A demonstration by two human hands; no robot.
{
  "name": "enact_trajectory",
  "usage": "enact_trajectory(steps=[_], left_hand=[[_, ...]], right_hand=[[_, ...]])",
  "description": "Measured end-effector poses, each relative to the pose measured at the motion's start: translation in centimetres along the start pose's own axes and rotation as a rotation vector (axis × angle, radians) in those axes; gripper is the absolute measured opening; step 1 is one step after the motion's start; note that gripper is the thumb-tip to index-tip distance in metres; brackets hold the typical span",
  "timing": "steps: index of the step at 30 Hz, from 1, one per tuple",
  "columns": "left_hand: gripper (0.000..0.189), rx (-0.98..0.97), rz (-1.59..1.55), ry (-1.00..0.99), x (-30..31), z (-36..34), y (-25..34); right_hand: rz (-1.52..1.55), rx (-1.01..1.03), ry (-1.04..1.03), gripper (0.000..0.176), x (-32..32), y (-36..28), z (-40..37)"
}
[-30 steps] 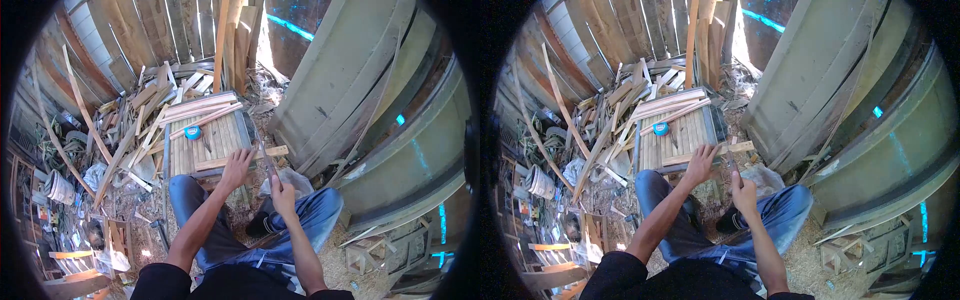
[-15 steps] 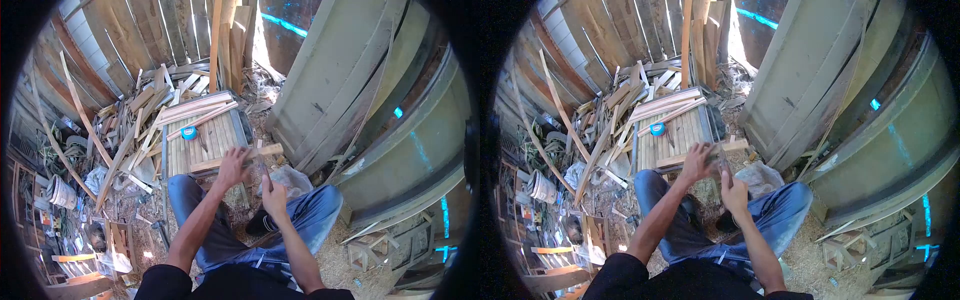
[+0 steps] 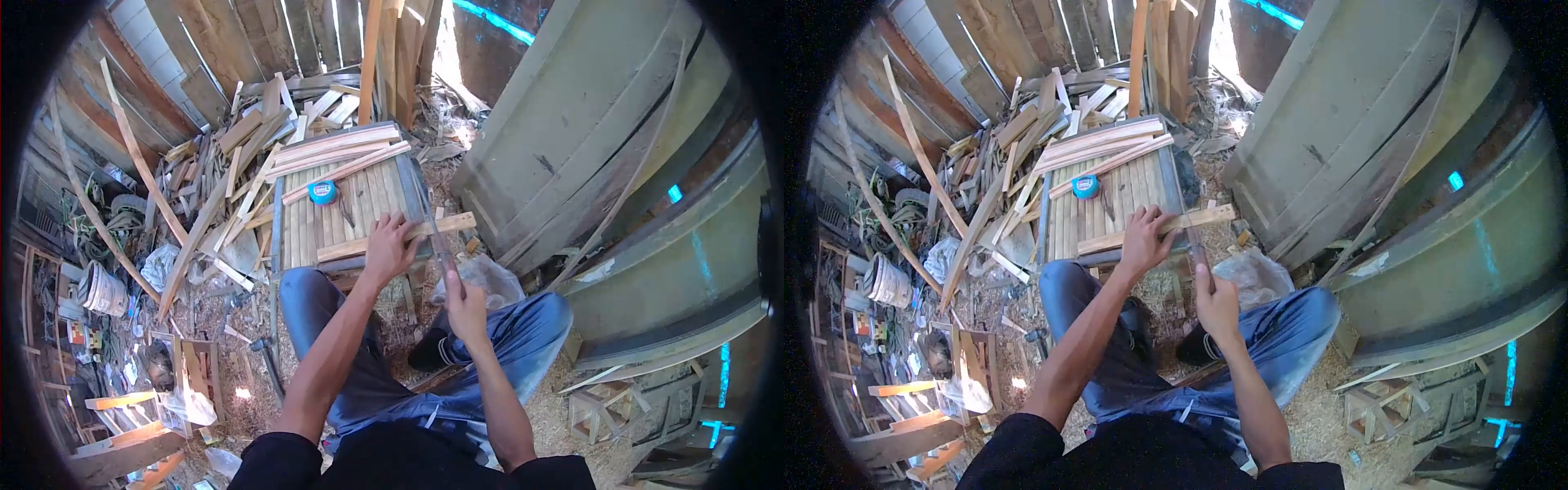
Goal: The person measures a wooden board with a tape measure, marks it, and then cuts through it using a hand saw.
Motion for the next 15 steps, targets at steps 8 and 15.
enact_trajectory(steps=[8, 15], left_hand=[[0.029, 0.060, -0.130, 0.031, 0.0, 0.0, -0.4], [0.032, 0.100, -0.031, -0.013, -0.1, 0.8, -0.7]], right_hand=[[0.017, -0.034, 0.013, 0.058, 2.7, 3.3, -5.8], [0.037, -0.061, 0.059, 0.050, 1.0, 1.1, -3.3]])
Point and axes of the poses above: each hand's wrist, its own z-axis towards the middle knuckle, its own x-axis out of the back of the hand, y = z × x, the point moved 4 cm from there along z, towards the middle knuckle, and after that the axes turned 7 degrees about z, right-handed, at the moved point
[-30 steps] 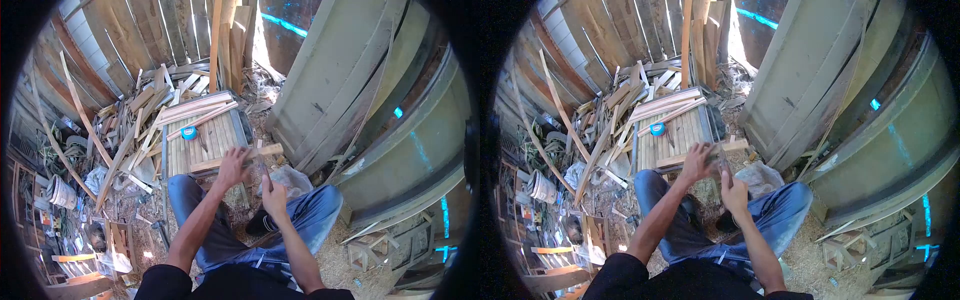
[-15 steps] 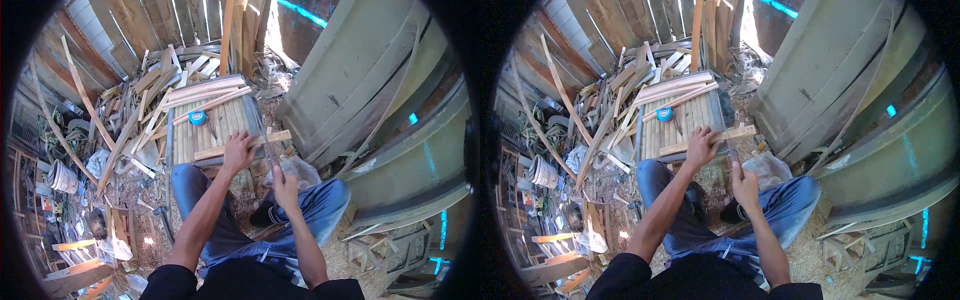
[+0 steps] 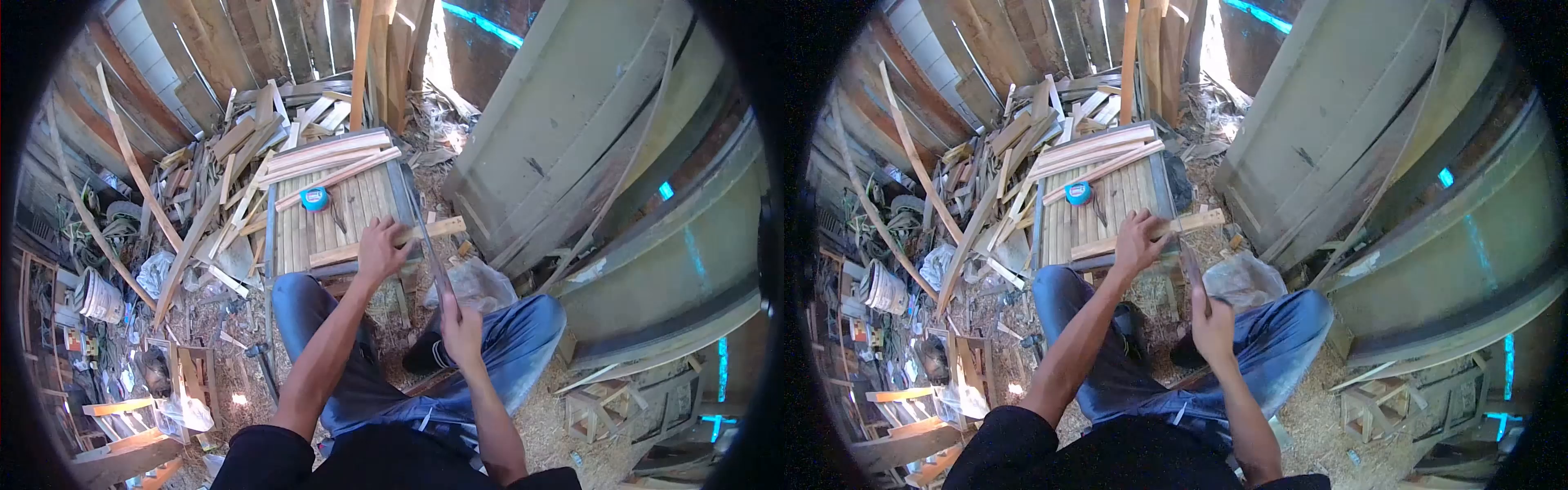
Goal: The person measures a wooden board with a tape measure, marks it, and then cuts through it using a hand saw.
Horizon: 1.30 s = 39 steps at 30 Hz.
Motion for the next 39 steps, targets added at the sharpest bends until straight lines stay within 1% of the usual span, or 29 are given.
enact_trajectory(steps=[2, 4, 5, 7, 9, 10, 12, 14, 16, 18, 19, 21, 23, 25, 26, 28, 30, 31, 33, 34, 36, 38, 39], left_hand=[[0.032, 0.001, -0.022, -0.008, 0.1, -0.1, 0.3], [0.032, 0.016, -0.034, -0.002, 0.1, 0.0, 0.3], [0.032, 0.013, -0.044, -0.006, 0.0, -0.2, 0.3], [0.032, 0.014, -0.042, -0.029, -0.1, -0.3, 0.0], [0.033, 0.006, -0.044, -0.038, -0.1, 0.0, 0.0], [0.033, 0.011, -0.049, -0.054, -0.1, 0.1, -0.1], [0.033, -0.007, -0.050, -0.055, 0.0, -0.1, -0.4], [0.033, 0.019, -0.057, -0.063, 0.0, 0.2, -0.2], [0.033, 0.071, -0.067, -0.078, -0.2, 0.1, -0.3], [0.032, 0.029, -0.055, -0.055, -0.3, -0.2, -0.4], [0.032, 0.037, -0.054, -0.073, -0.4, -0.7, -0.7], [0.032, 0.018, -0.063, -0.038, -0.4, -0.2, -0.6], [0.032, -0.007, -0.063, -0.019, -0.4, 0.1, -0.5], [0.031, 0.032, -0.076, -0.078, 0.0, 0.1, -0.5], [0.030, 0.032, -0.070, -0.074, 0.2, -0.2, -0.3], [0.031, 0.028, -0.087, -0.049, 0.2, 0.0, -0.1], [0.031, 0.036, -0.099, -0.035, 0.3, 0.0, -0.3], [0.031, 0.065, -0.096, -0.030, 0.3, -0.2, -0.4], [0.028, 0.051, -0.088, -0.040, 0.2, 0.0, -0.2], [0.028, 0.043, -0.088, -0.032, 0.4, 0.1, -0.1], [0.028, 0.032, -0.077, -0.055, -0.2, 0.0, -0.3], [0.028, 0.038, -0.067, -0.037, -0.3, 0.1, -0.6], [0.028, 0.030, -0.058, -0.036, -0.1, 0.3, -0.5]], right_hand=[[-0.049, 0.000, -0.003, 0.050, 1.5, 0.4, -3.2], [-0.090, -0.025, -0.016, 0.059, 2.7, 1.0, -5.6], [-0.096, -0.044, -0.025, 0.059, 2.5, 1.5, -5.5], [-0.125, 0.109, 0.013, 0.058, 0.8, -0.8, -2.7], [-0.174, 0.145, 0.031, 0.056, -1.2, -1.6, 1.5], [-0.175, 0.140, 0.033, 0.056, -1.4, -2.3, 2.2], [-0.159, 0.094, -0.005, 0.054, -1.6, -4.0, 2.5], [-0.128, 0.186, 0.054, 0.053, 0.5, -4.7, -1.0], [-0.114, -0.004, -0.049, 0.051, 3.2, -2.6, -4.9], [-0.147, -0.028, -0.083, 0.051, 3.0, -1.9, -4.7], [-0.161, -0.044, -0.086, 0.051, 2.8, -2.1, -4.8], [-0.152, 0.062, -0.003, 0.054, -0.1, -3.2, -0.4], [-0.156, 0.122, 0.043, 0.055, -0.8, -3.4, 1.8], [-0.190, 0.070, -0.053, 0.057, -1.3, -3.5, 2.7], [-0.167, 0.098, -0.038, 0.050, -0.9, -2.7, 2.3], [-0.099, 0.092, 0.007, 0.051, -0.1, -2.0, 0.4], [-0.121, -0.046, -0.094, 0.048, 1.9, 0.2, -3.7], [-0.133, -0.049, -0.121, 0.048, 2.4, 1.0, -5.3], [-0.094, -0.050, -0.063, 0.045, 3.3, 2.0, -7.2], [-0.104, 0.005, -0.037, 0.042, 2.5, 0.3, -5.9], [-0.223, 0.188, 0.010, 0.053, 0.2, -1.6, -1.7], [-0.212, 0.153, 0.009, 0.052, -1.1, -3.2, 1.3], [-0.201, 0.157, 0.013, 0.052, -1.3, -3.4, 1.4]])
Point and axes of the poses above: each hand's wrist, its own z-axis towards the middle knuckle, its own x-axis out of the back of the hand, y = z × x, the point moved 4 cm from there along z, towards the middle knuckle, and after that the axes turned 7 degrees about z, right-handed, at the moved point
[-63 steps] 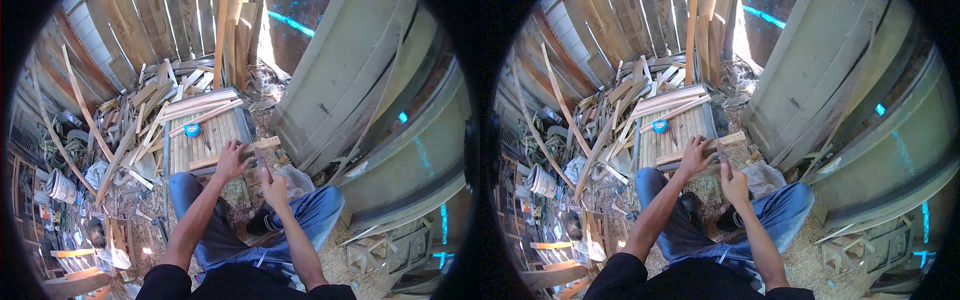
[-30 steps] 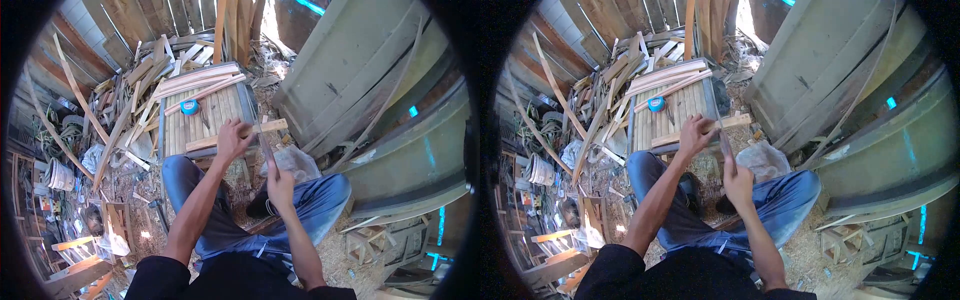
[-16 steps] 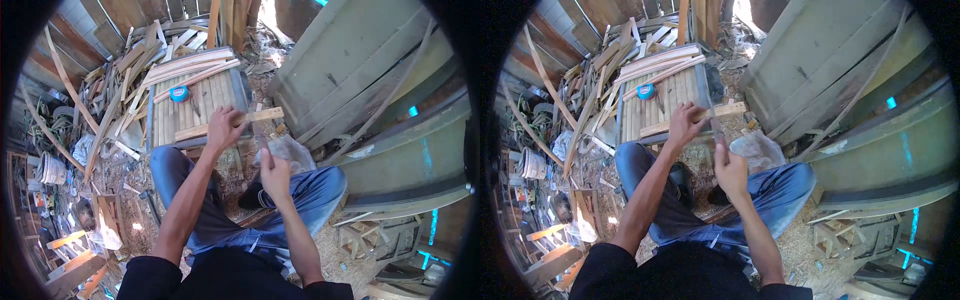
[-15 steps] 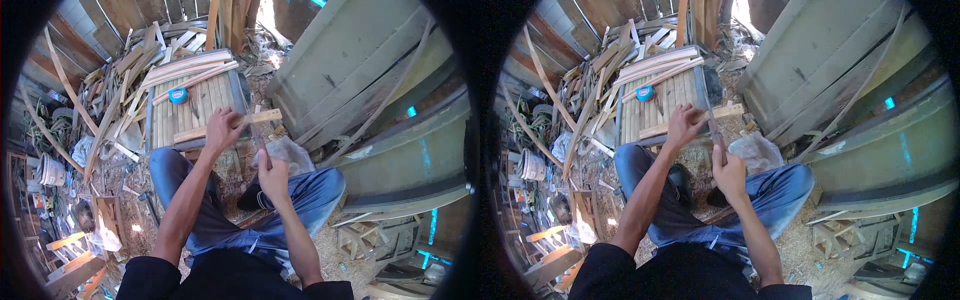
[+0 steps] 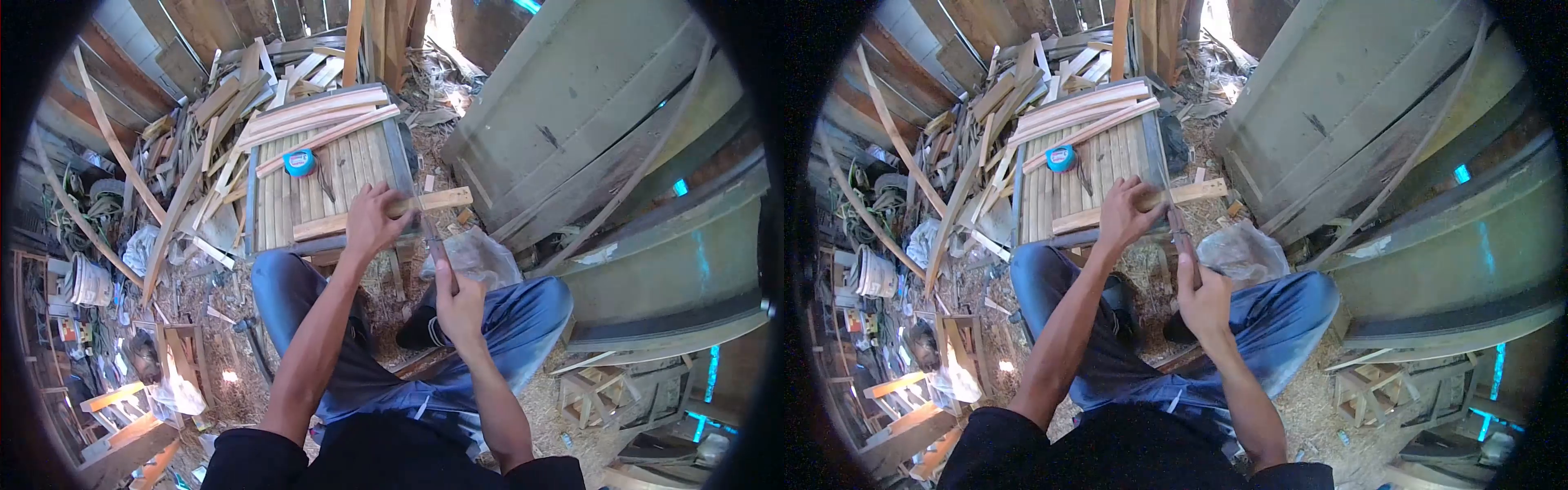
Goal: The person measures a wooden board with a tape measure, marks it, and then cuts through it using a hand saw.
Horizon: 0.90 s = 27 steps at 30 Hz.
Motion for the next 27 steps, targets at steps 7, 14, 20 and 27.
enact_trajectory(steps=[7, 14, 20, 27], left_hand=[[0.031, 0.019, -0.014, 0.023, 0.1, -0.3, 0.3], [0.032, 0.011, -0.063, 0.013, -0.3, -0.3, -0.2], [0.030, 0.038, -0.035, -0.001, -0.2, -0.1, 0.0], [0.031, -0.015, -0.032, 0.006, -0.2, -0.1, -0.3]], right_hand=[[0.204, -0.208, -0.044, 0.057, 1.7, 4.9, -4.0], [0.072, -0.118, 0.003, 0.057, 0.7, 2.8, -0.6], [0.026, -0.190, -0.084, 0.048, 4.2, 1.7, -6.9], [-0.014, -0.035, -0.033, 0.053, -0.5, 0.1, 1.1]])
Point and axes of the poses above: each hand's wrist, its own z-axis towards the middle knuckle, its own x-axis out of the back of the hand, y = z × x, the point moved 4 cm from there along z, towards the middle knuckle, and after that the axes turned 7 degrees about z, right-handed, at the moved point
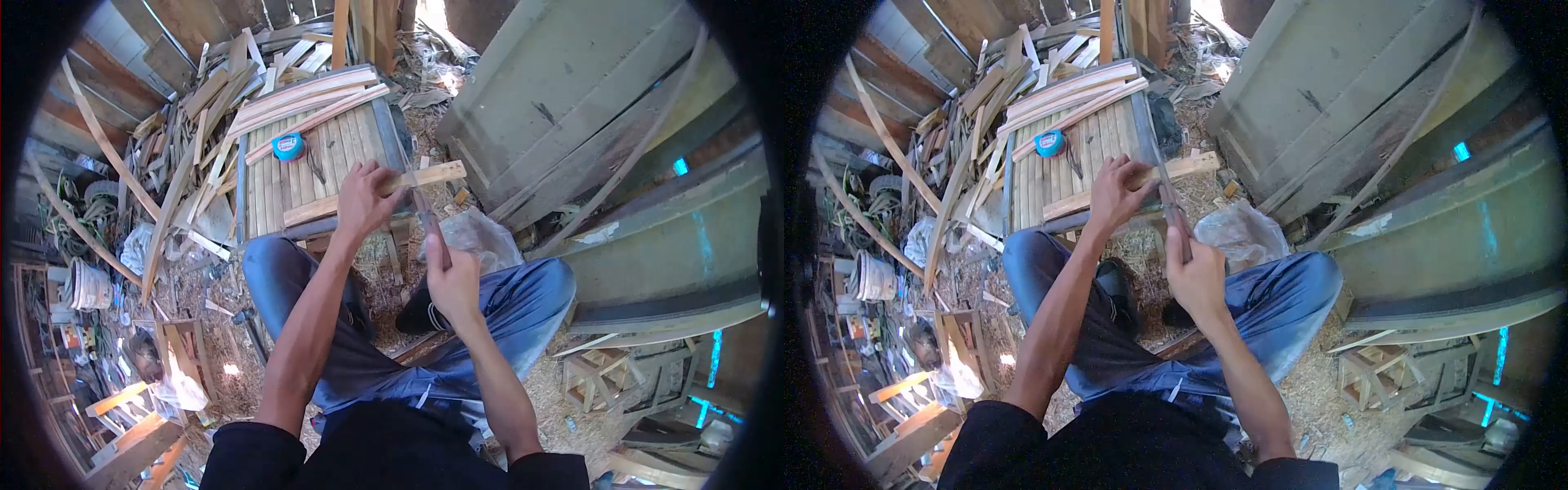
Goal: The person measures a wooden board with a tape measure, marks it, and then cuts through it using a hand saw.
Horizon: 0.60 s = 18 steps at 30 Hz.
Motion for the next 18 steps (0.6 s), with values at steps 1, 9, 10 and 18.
enact_trajectory(steps=[1, 9, 10, 18], left_hand=[[0.031, -0.009, 0.000, -0.005, 0.1, 0.0, 0.1], [0.031, -0.008, -0.004, 0.003, -0.1, -0.3, 0.0], [0.031, -0.018, -0.004, -0.012, -0.3, -0.5, 0.2], [0.030, 0.053, -0.017, -0.052, 0.0, 0.0, 0.1]], right_hand=[[0.004, -0.003, 0.009, 0.053, 0.3, -0.2, -0.2], [0.106, -0.126, 0.003, 0.056, 5.0, 1.6, -10.4], [0.105, -0.138, -0.026, 0.057, 4.3, 2.6, -9.2], [0.090, -0.148, -0.013, 0.048, 3.3, 1.6, -6.8]])
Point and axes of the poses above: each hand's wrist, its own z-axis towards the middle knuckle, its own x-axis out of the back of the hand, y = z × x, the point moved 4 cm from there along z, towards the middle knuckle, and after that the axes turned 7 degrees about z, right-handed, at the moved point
